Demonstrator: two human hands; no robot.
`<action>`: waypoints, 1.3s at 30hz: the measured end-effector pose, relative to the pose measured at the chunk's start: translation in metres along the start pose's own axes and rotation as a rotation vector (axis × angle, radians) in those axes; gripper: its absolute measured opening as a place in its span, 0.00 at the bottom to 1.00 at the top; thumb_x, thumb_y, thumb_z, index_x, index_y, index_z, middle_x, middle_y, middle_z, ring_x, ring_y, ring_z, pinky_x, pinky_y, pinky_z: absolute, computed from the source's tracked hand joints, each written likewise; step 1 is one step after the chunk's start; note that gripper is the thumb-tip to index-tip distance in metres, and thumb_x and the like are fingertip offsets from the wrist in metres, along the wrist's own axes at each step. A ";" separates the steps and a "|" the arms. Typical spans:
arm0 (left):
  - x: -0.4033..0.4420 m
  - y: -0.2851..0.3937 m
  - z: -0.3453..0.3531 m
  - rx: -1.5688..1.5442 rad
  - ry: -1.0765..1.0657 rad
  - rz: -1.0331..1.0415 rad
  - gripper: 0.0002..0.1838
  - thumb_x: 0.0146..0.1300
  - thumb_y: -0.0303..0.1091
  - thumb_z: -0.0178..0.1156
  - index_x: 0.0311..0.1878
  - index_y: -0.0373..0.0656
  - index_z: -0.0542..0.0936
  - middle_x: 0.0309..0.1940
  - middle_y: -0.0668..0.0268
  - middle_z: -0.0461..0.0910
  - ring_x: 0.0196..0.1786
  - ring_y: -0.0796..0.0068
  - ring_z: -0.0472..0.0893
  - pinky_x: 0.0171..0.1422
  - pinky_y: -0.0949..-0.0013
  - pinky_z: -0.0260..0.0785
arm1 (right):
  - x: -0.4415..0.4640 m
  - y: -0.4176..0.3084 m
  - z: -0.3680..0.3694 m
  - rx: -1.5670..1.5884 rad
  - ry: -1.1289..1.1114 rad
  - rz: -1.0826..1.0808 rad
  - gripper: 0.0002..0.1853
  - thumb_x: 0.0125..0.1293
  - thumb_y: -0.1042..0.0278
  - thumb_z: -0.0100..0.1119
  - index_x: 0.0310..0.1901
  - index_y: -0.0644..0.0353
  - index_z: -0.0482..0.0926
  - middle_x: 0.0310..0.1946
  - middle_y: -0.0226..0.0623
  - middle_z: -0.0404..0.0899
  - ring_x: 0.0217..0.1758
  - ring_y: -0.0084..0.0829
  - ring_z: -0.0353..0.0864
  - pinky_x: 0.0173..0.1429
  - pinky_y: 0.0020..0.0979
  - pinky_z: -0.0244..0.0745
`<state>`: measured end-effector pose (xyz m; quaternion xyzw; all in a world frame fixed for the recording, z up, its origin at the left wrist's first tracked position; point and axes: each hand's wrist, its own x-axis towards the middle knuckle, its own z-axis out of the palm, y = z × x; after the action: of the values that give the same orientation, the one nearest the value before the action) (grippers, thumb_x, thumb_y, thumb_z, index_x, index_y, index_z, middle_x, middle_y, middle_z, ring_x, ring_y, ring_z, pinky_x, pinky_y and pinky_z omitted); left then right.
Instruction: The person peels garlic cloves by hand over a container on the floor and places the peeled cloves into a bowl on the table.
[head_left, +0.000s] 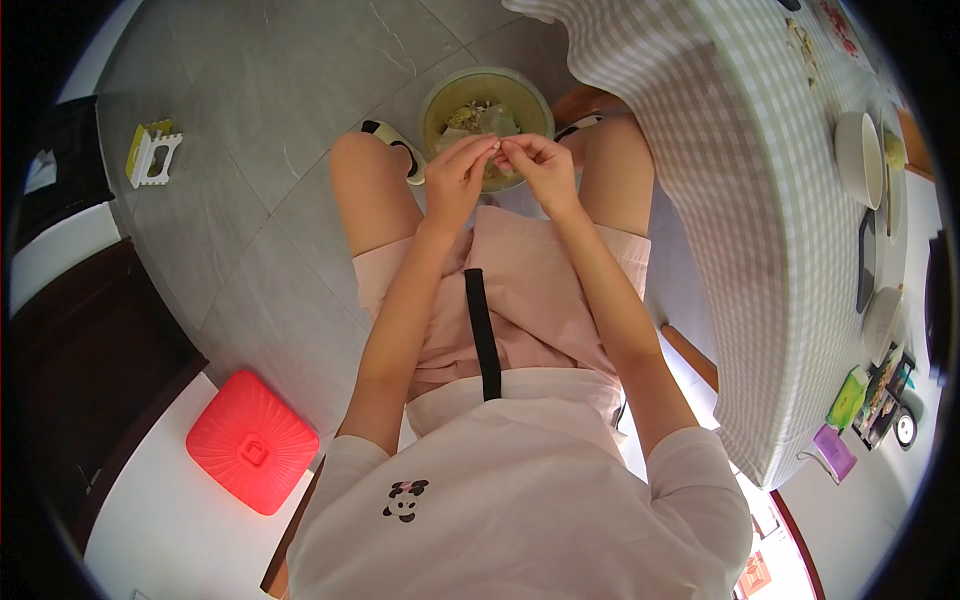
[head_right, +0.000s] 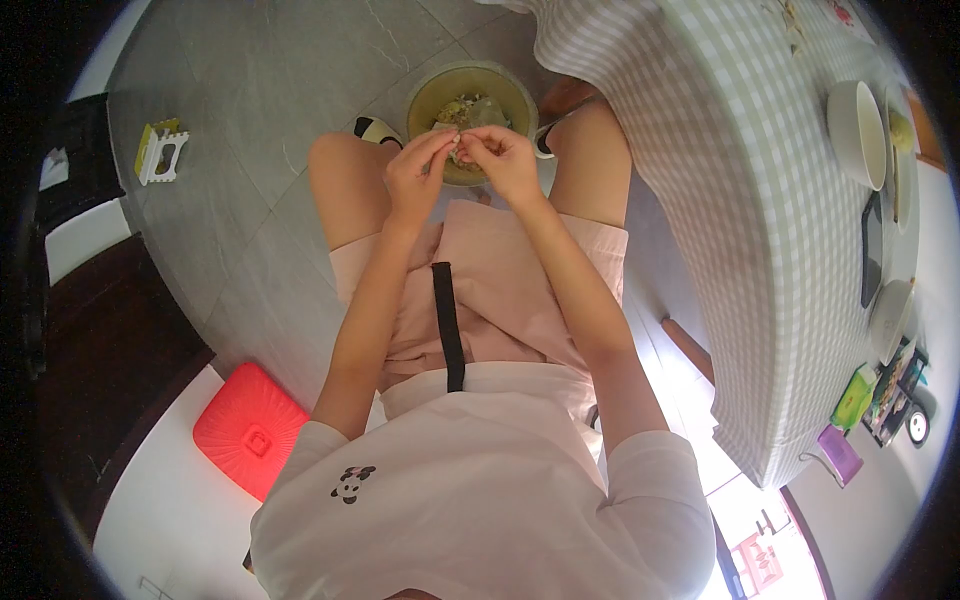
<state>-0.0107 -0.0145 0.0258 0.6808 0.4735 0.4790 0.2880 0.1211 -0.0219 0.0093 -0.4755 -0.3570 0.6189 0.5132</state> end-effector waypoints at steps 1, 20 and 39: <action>0.000 0.000 0.000 0.000 0.000 0.000 0.09 0.48 0.21 0.57 0.35 0.38 0.78 0.32 0.61 0.78 0.35 0.71 0.78 0.38 0.75 0.70 | 0.000 0.001 0.000 -0.010 0.004 -0.002 0.08 0.57 0.74 0.52 0.35 0.70 0.74 0.28 0.35 0.76 0.29 0.20 0.75 0.35 0.19 0.72; -0.002 -0.004 0.005 0.077 0.005 0.126 0.08 0.47 0.23 0.58 0.34 0.39 0.77 0.32 0.62 0.77 0.31 0.69 0.77 0.31 0.73 0.70 | 0.002 0.009 -0.004 -0.202 0.066 -0.087 0.05 0.53 0.73 0.55 0.30 0.65 0.74 0.21 0.30 0.75 0.24 0.15 0.72 0.29 0.17 0.68; -0.005 -0.008 0.006 0.135 0.021 0.128 0.08 0.47 0.24 0.58 0.33 0.39 0.77 0.32 0.62 0.77 0.32 0.66 0.77 0.34 0.71 0.69 | 0.001 0.005 -0.003 -0.169 0.067 -0.027 0.06 0.52 0.73 0.55 0.30 0.67 0.75 0.20 0.30 0.75 0.22 0.15 0.71 0.27 0.17 0.67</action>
<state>-0.0087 -0.0152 0.0149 0.7223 0.4632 0.4707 0.2055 0.1223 -0.0223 0.0031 -0.5326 -0.3971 0.5635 0.4910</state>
